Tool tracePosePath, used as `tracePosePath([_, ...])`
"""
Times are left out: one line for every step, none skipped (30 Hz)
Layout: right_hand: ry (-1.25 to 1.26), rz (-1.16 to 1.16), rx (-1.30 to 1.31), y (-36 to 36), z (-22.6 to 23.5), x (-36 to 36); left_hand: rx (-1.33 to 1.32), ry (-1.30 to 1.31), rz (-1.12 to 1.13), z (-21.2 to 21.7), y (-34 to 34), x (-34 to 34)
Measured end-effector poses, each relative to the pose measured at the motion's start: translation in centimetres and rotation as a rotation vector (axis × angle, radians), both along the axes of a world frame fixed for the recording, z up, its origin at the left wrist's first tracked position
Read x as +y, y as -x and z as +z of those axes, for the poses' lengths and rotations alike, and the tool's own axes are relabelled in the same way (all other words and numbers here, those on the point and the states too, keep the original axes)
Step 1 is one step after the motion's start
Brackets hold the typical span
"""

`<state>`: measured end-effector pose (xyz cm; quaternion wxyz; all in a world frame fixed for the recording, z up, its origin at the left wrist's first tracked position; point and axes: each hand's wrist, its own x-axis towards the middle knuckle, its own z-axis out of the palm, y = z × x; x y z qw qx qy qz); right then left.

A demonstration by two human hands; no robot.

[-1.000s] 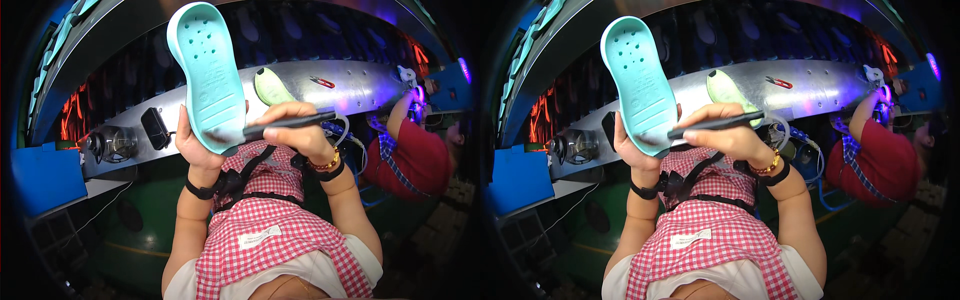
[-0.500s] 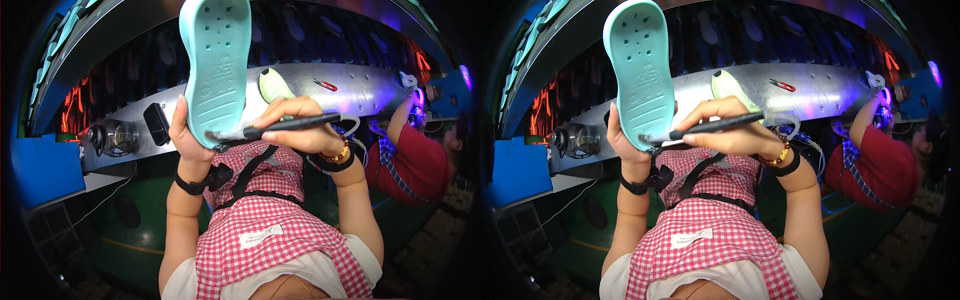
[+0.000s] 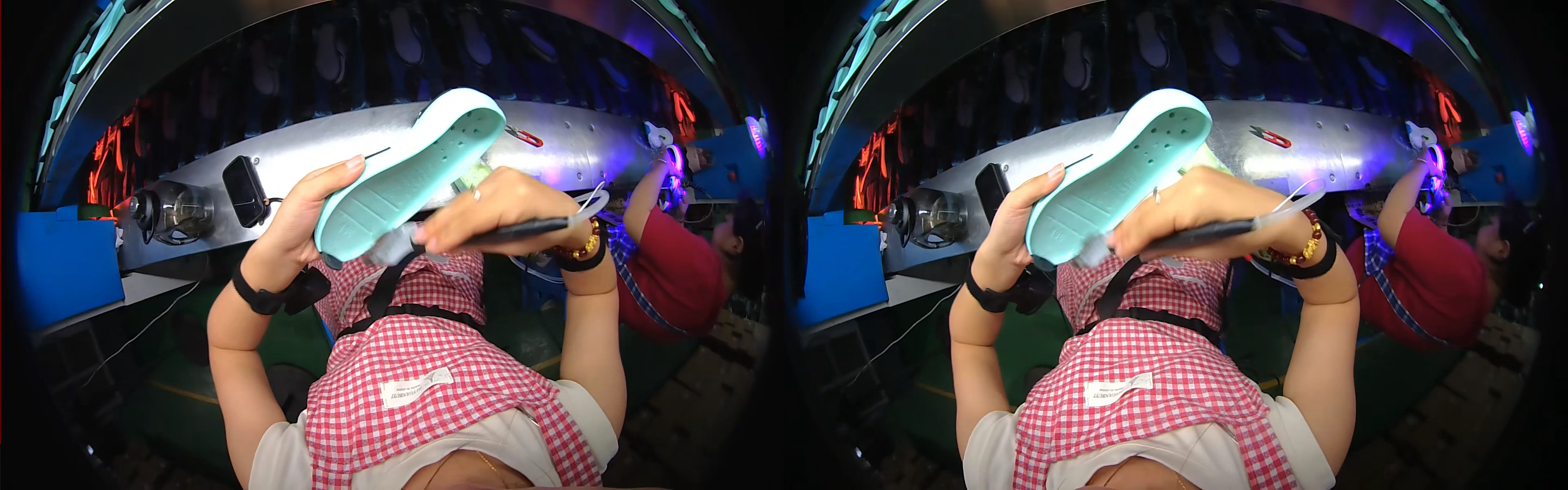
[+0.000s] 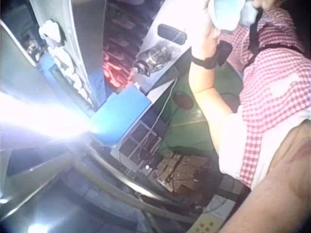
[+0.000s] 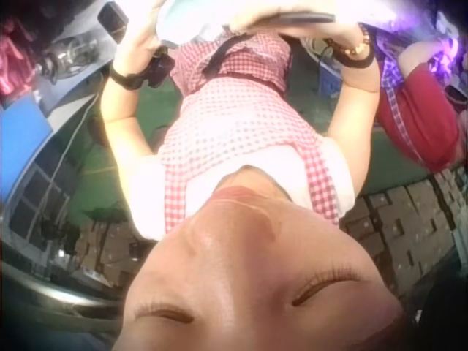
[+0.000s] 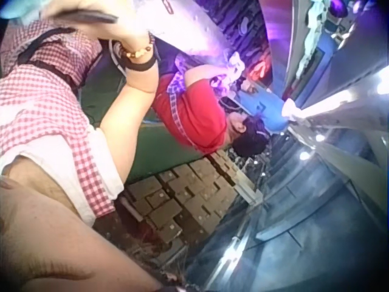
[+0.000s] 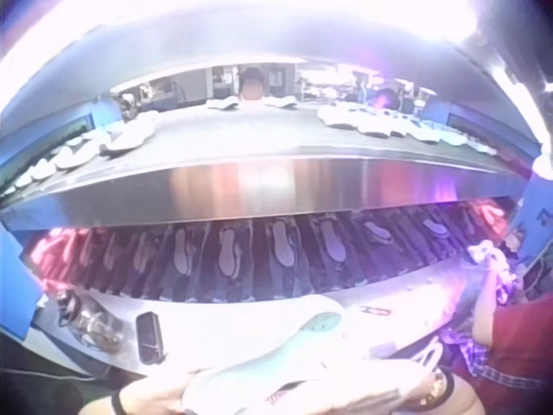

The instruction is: Apply adhesive or primer to the interior of footwear soles using a brush.

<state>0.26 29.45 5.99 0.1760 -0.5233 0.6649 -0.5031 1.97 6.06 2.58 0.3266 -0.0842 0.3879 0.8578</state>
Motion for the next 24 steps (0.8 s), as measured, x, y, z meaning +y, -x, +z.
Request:
tracePosePath([0.0, 0.021, 0.015, 0.4, -0.3, 0.1, -0.075, -0.014, -0.015, 0.8, -0.1, 0.3])
tracePosePath([0.0, 0.041, 0.03, 0.7, -0.8, 0.3, -0.074, -0.021, -0.018, 0.9, -0.2, 0.4])
tracePosePath([-0.068, 0.071, 0.03, 0.6, -1.1, 0.1, -0.031, 0.044, -0.06, 1.0, -0.3, 0.1])
tracePosePath([-0.071, 0.071, 0.031, 0.4, -0.5, 0.1, 0.013, 0.11, -0.103, 0.9, -0.3, -0.2])
tracePosePath([-0.21, 0.093, 0.167, 0.2, 0.6, 0.2, 0.022, 0.139, -0.099, 0.8, -0.3, -0.4])
tracePosePath([-0.348, 0.113, 0.302, 0.0, 1.3, 0.4, 0.023, 0.137, -0.103, 0.7, -0.4, -0.7])
tracePosePath([-0.237, 0.118, 0.287, 0.1, 1.4, 0.7, 0.003, 0.136, -0.089, 0.5, -0.4, -1.1])
tracePosePath([-0.093, 0.047, 0.277, 0.4, 0.8, 0.7, -0.016, 0.135, -0.074, 0.5, -0.5, -1.3])
tracePosePath([-0.139, 0.035, 0.296, 1.0, 0.7, 0.9, -0.037, 0.143, -0.053, 0.9, -0.5, -1.0])
tracePosePath([-0.185, 0.023, 0.316, 1.4, 0.8, 1.2, -0.032, 0.137, -0.056, 1.0, -0.6, -0.9])
tracePosePath([-0.191, 0.021, 0.321, 1.3, 1.1, 1.4, -0.016, 0.187, -0.043, 1.0, -0.7, -0.9])
tracePosePath([-0.302, 0.055, 0.343, 1.1, 1.5, 1.4, 0.001, 0.239, -0.03, 1.1, -0.7, -1.0])
tracePosePath([-0.412, 0.088, 0.365, 1.0, 1.8, 1.5, -0.023, 0.23, -0.015, 1.0, -0.7, -1.3])
tracePosePath([-0.415, 0.085, 0.371, 1.2, 1.7, 1.5, -0.016, 0.229, -0.017, 0.9, -0.6, -1.5])
tracePosePath([-0.268, 0.003, 0.311, 1.3, 1.3, 1.6, -0.011, 0.199, -0.003, 1.0, -0.7, -1.7])
tracePosePath([-0.121, -0.076, 0.25, 1.3, 0.9, 1.7, -0.006, 0.169, 0.012, 1.0, -0.7, -1.8])
tracePosePath([-0.121, -0.081, 0.257, 1.2, 0.4, 1.9, 0.001, 0.169, 0.008, 1.0, -0.7, -1.9])
tracePosePath([-0.14, -0.079, 0.235, 1.4, -0.1, 2.2, 0.042, 0.192, 0.016, 1.0, -0.6, -2.0])
tracePosePath([-0.159, -0.077, 0.214, 1.4, -0.6, 2.5, 0.083, 0.215, 0.024, 1.0, -0.6, -2.1])
tracePosePath([-0.178, -0.076, 0.193, 1.5, -1.0, 2.8, 0.096, 0.215, 0.024, 0.7, -0.5, -2.1])
tracePosePath([-0.156, -0.075, 0.104, 1.0, -1.2, 2.8, 0.083, 0.176, 0.037, 0.3, -0.5, -2.3])
tracePosePath([-0.122, -0.08, 0.017, 0.8, -1.1, 2.3, 0.071, 0.138, 0.048, -0.1, -0.6, -2.4])
tracePosePath([-0.055, -0.123, -0.118, 0.6, -0.9, 1.7, 0.075, 0.08, 0.041, -0.3, -0.6, -1.9])
tracePosePath([0.009, -0.167, -0.25, 0.3, -0.6, 1.2, 0.097, 0.003, 0.058, -1.4, -0.6, -1.1])
